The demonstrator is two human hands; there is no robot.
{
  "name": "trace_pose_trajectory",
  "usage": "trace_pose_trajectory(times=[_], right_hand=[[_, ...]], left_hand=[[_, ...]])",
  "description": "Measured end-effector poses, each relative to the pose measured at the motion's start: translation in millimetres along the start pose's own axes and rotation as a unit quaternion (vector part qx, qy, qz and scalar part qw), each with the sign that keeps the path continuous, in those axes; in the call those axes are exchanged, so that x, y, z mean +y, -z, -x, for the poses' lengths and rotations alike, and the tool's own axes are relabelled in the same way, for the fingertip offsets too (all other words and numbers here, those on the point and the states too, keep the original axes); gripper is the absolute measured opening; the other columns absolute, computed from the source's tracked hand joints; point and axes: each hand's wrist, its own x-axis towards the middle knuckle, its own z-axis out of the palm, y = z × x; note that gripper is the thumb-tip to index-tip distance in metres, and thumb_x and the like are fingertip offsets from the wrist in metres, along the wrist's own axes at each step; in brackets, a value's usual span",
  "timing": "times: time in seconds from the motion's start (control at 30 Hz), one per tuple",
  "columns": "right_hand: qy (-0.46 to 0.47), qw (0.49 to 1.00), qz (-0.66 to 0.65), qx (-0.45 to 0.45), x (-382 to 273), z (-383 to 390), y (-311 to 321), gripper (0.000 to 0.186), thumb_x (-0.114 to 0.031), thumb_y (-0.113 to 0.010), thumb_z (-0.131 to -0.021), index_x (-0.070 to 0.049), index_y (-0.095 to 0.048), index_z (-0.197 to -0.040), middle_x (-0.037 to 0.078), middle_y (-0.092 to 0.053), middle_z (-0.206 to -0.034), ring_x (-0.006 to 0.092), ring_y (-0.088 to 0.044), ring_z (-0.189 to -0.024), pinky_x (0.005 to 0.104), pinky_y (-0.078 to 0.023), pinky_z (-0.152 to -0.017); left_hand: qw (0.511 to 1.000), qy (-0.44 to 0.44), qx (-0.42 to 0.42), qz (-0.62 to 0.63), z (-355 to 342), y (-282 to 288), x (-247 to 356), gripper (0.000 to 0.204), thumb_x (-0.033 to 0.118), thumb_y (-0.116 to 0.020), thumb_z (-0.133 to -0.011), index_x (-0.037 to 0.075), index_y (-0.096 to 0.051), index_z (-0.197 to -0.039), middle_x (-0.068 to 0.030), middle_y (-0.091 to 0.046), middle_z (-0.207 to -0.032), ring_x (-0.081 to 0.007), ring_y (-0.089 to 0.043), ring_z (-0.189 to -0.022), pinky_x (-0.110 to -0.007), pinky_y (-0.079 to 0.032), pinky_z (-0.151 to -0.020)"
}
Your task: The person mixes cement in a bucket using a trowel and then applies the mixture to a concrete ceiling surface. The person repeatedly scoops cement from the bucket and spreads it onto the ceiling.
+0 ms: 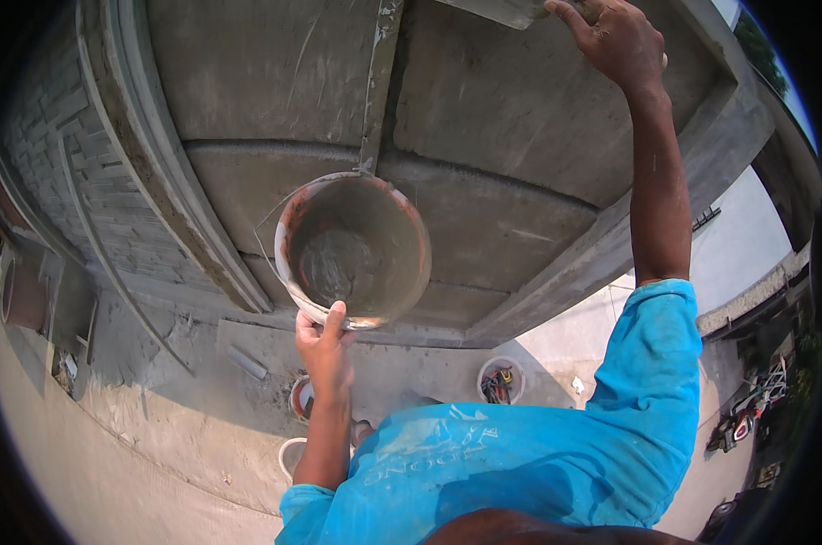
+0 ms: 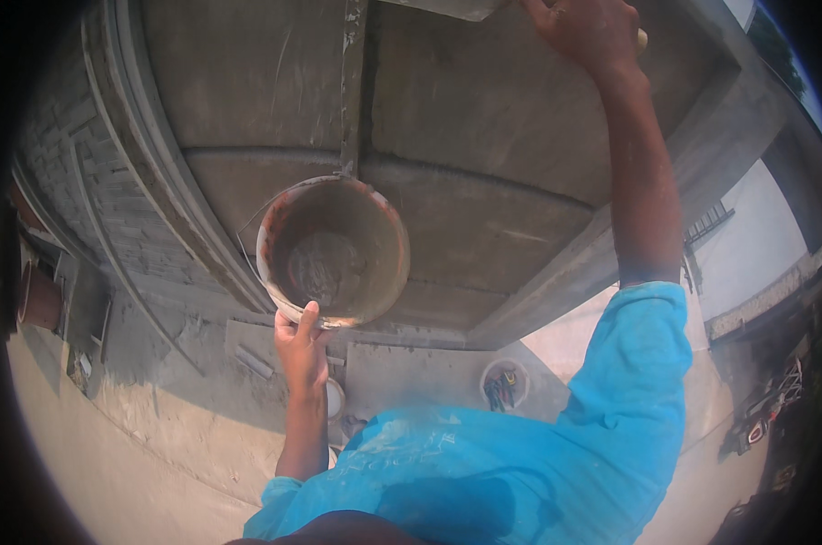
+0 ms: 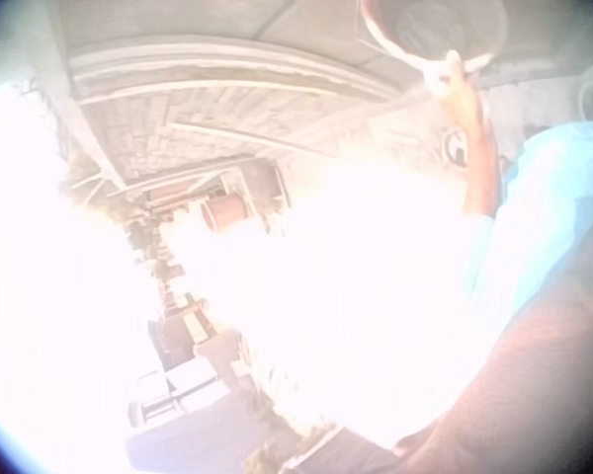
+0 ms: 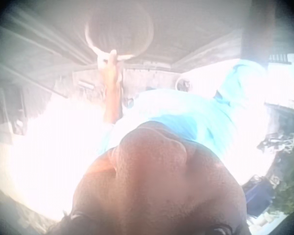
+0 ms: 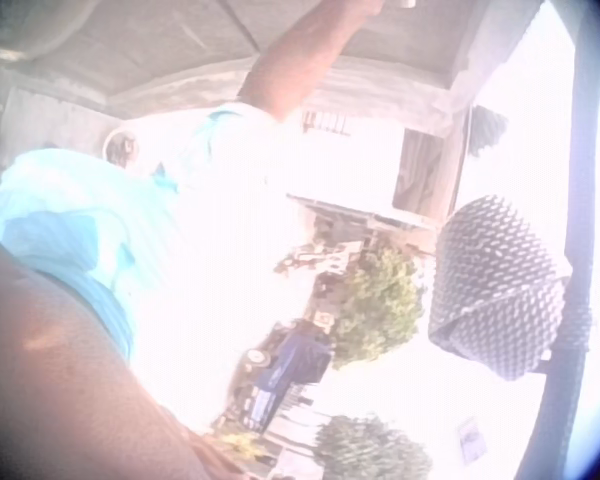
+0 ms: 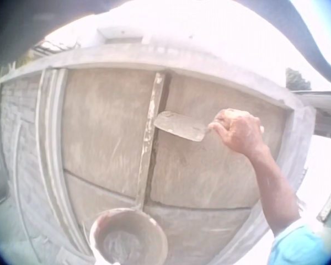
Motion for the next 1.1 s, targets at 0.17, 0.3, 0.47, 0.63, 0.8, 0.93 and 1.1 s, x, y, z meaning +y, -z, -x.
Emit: trace_pose_trajectory(times=[0.17, 0.3, 0.47, 0.63, 0.8, 0.93, 1.1], right_hand=[[-0.121, 0.979, -0.161, 0.021, 2, 39, -27, 0.031, -0.041, -0.073, -0.093, -0.011, -0.076, -0.100, 0.000, -0.073, -0.088, 0.0145, -0.069, -0.073, 0.0301, -0.054, -0.065], [-0.160, 0.732, -0.662, -0.028, -20, 100, -53, 0.030, -0.028, -0.061, -0.102, 0.000, -0.070, -0.104, 0.012, -0.068, -0.086, 0.0203, -0.062, -0.068, 0.0331, -0.051, -0.063], [-0.131, 0.486, -0.864, 0.017, -65, 115, -109, 0.033, -0.031, -0.057, -0.103, 0.000, -0.061, -0.114, 0.011, -0.063, -0.089, 0.0208, -0.061, -0.069, 0.0360, -0.049, -0.059], [-0.418, 0.424, -0.802, 0.042, -67, 118, -129, 0.029, -0.028, -0.057, -0.103, 0.000, -0.061, -0.107, 0.012, -0.066, -0.087, 0.0193, -0.063, -0.068, 0.0351, -0.051, -0.056], [-0.399, 0.729, -0.556, 0.000, 2, 139, -82, 0.032, -0.032, -0.071, -0.096, -0.002, -0.068, -0.108, 0.008, -0.070, -0.090, 0.0176, -0.067, -0.076, 0.0358, -0.054, -0.063], [-0.005, 0.995, -0.101, 0.016, 45, 145, -50, 0.024, -0.036, -0.078, -0.087, -0.013, -0.074, -0.094, 0.001, -0.071, -0.089, 0.0191, -0.068, -0.077, 0.0344, -0.052, -0.063], [0.156, 0.986, 0.032, -0.047, 51, 125, -40, 0.027, -0.041, -0.079, -0.082, -0.016, -0.076, -0.091, -0.003, -0.071, -0.090, 0.0170, -0.069, -0.079, 0.0341, -0.053, -0.064]], left_hand=[[1.000, -0.002, -0.022, 0.003, -4, 16, -8, 0.037, 0.008, -0.069, -0.095, 0.002, -0.048, -0.125, -0.0138, -0.062, -0.119, -0.0242, -0.068, -0.102, -0.041, -0.062, -0.082], [0.999, 0.009, -0.038, 0.014, -4, 14, -6, 0.036, 0.007, -0.067, -0.096, 0.003, -0.048, -0.126, -0.0145, -0.062, -0.120, -0.0248, -0.067, -0.103, -0.042, -0.064, -0.081], [1.000, 0.001, -0.010, -0.013, -6, 16, 2, 0.035, 0.007, -0.068, -0.096, 0.003, -0.048, -0.124, -0.0141, -0.061, -0.117, -0.0236, -0.068, -0.101, -0.043, -0.064, -0.080], [1.000, 0.006, 0.011, -0.014, 1, 13, 9, 0.035, 0.008, -0.070, -0.095, 0.004, -0.048, -0.122, -0.0106, -0.061, -0.110, -0.0208, -0.067, -0.096, -0.041, -0.062, -0.078], [1.000, 0.009, 0.000, -0.023, -3, 10, 18, 0.036, 0.008, -0.070, -0.094, 0.004, -0.049, -0.122, -0.0100, -0.061, -0.110, -0.0202, -0.067, -0.096, -0.038, -0.064, -0.076], [1.000, 0.012, 0.001, -0.011, -5, 10, 18, 0.035, 0.008, -0.070, -0.094, 0.005, -0.050, -0.122, -0.0088, -0.063, -0.108, -0.0187, -0.068, -0.094, -0.034, -0.063, -0.070], [0.999, 0.035, 0.004, -0.029, -11, 17, 15, 0.033, 0.008, -0.070, -0.094, 0.005, -0.051, -0.121, -0.0079, -0.063, -0.107, -0.0182, -0.068, -0.088, -0.033, -0.062, -0.068]])
